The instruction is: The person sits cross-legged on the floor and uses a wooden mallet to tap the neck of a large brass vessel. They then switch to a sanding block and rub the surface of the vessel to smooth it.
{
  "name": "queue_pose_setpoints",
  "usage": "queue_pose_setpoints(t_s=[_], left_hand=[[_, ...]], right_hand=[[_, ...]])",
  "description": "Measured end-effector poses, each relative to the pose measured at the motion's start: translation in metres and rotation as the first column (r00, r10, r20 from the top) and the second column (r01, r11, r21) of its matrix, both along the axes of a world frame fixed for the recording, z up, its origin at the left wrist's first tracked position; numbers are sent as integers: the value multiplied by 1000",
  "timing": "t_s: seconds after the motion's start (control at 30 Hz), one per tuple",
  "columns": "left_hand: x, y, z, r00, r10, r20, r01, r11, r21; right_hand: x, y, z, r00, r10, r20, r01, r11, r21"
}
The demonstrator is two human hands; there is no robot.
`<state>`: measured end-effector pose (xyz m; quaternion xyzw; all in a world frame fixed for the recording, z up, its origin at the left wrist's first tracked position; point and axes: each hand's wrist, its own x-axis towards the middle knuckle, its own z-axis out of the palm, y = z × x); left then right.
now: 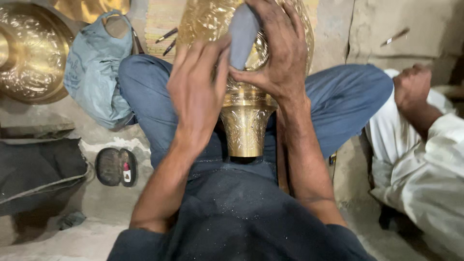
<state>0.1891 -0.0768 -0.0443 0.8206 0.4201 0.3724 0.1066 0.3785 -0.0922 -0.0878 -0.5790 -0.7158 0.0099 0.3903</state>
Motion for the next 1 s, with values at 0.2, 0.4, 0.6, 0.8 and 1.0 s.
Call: queue_pose_setpoints(t_s=[0.2,0.4,0.6,0.8,1.0], left_hand=[[-9,-11,5,999,24,-22,-25,998,-61],[12,13,25,1000,29,-10,-30,999,-40],[0,25,5,974,-57,218,86,988,-128],[-32,-16,-1,856,75,511,200,864,-462],[-30,-40,8,636,129,761,521,655,-547]], right_hand=[[-2,-1,1,1000,-6,-8,6,1000,-11],[-1,-1,5,1000,-17,23,18,1000,-20],[-3,1,10,999,-53,-5,53,997,-53],[-4,-10,18,998,-45,-53,49,996,77],[-57,-53,26,760,52,-647,60,987,150]])
